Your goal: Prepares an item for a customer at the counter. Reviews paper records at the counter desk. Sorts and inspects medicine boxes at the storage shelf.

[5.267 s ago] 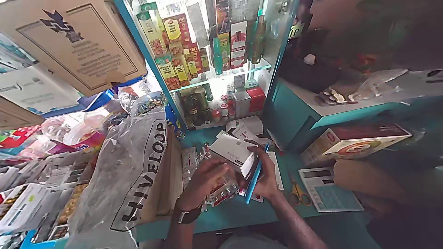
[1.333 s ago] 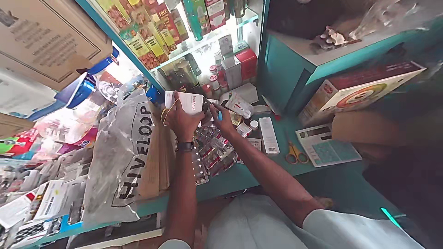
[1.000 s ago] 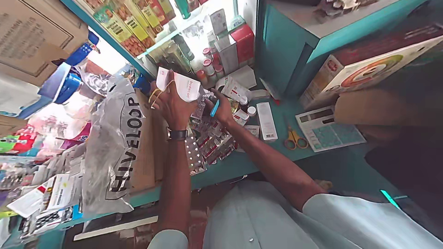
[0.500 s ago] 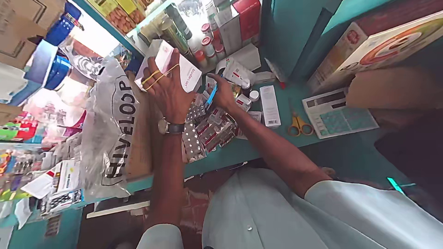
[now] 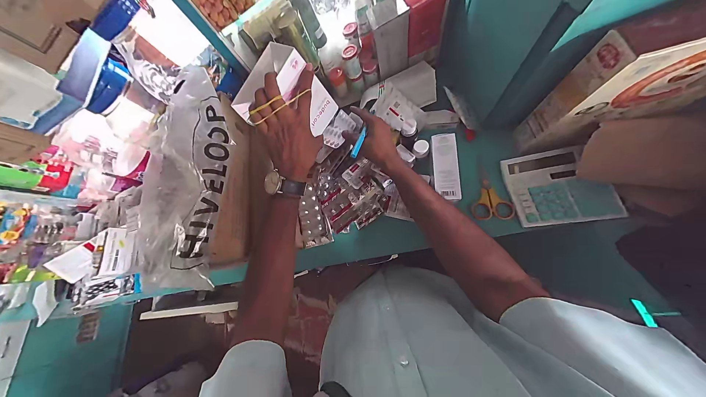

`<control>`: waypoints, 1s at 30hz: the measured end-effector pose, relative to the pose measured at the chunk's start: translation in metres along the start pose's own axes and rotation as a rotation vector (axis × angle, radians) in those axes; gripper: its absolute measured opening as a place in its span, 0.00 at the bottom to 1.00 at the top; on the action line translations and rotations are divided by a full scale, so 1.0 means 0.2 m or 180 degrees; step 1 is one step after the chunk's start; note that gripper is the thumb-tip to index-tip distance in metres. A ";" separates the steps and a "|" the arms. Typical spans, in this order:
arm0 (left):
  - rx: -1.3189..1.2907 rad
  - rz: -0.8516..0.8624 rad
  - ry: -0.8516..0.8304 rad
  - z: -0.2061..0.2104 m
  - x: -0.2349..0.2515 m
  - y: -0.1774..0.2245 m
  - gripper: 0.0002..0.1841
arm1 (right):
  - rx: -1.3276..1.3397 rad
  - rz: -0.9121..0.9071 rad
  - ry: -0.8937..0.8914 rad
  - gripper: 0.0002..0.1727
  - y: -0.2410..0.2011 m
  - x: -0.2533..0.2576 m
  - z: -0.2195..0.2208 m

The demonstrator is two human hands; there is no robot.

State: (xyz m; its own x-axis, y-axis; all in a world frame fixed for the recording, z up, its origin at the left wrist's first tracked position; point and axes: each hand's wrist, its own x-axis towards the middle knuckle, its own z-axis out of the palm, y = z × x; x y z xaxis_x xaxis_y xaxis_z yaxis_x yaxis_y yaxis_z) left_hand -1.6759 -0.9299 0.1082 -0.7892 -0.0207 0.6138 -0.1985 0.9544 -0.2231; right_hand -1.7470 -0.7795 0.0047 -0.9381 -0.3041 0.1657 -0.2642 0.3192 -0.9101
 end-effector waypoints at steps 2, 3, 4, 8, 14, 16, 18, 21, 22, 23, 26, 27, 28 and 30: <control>-0.0016 0.0006 -0.0095 0.00 0.00 -0.01 0.57 | -0.0009 -0.0014 -0.0044 0.36 0.00 0.01 -0.01; -0.0016 0.0025 -0.0137 -0.01 -0.01 0.00 0.57 | -0.0022 0.0014 -0.0065 0.36 -0.01 0.01 -0.01; -0.0018 0.0039 -0.0148 -0.02 -0.01 0.00 0.57 | -0.0026 0.0047 -0.0084 0.36 -0.01 0.02 -0.02; -0.0048 0.0037 -0.0127 -0.03 -0.03 0.02 0.58 | -0.0037 0.0050 -0.0135 0.34 -0.01 0.02 -0.02; -0.0128 -0.0042 -0.0139 0.01 -0.07 0.02 0.61 | -0.0097 -0.0177 -0.0242 0.33 -0.04 0.02 -0.04; -0.0282 -0.0036 -0.0182 0.01 -0.08 0.01 0.52 | -0.0031 -0.0423 -0.0286 0.31 -0.03 0.03 -0.04; -0.0386 -0.0025 -0.0179 0.00 -0.07 0.02 0.42 | 0.0018 -0.0560 -0.0319 0.30 -0.03 0.04 -0.04; -0.0399 -0.0094 -0.0276 -0.03 -0.04 0.01 0.25 | 0.0038 -0.0551 -0.0270 0.29 -0.03 0.05 -0.04; -0.0417 -0.0121 -0.0238 -0.04 -0.03 0.00 0.20 | 0.0030 -0.0524 -0.0268 0.29 -0.03 0.05 -0.03; -0.0445 -0.0140 -0.0178 -0.06 -0.01 0.00 0.17 | 0.0017 -0.0509 -0.0273 0.29 -0.04 0.05 -0.03; -0.0487 -0.0204 -0.0050 -0.10 0.02 -0.03 0.15 | -0.0010 -0.0498 -0.0335 0.30 -0.04 0.04 -0.03; -0.0490 -0.0219 0.0036 -0.11 0.03 -0.04 0.14 | -0.0011 -0.0507 -0.0323 0.30 -0.05 0.05 -0.04; -0.0519 -0.0240 0.0101 -0.13 0.03 -0.05 0.14 | -0.0008 -0.0520 -0.0312 0.30 -0.05 0.04 -0.03; -0.0668 -0.0245 0.0266 -0.16 0.06 -0.06 0.13 | 0.0033 -0.0538 -0.0277 0.30 -0.06 0.07 -0.04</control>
State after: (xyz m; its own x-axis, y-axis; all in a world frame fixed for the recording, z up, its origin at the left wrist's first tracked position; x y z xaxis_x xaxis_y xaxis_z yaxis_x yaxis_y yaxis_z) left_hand -1.6644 -0.9323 0.1414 -0.7239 -0.0794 0.6853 -0.1243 0.9921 -0.0163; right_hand -1.7585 -0.7791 0.0203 -0.8575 -0.4291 0.2837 -0.4137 0.2477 -0.8761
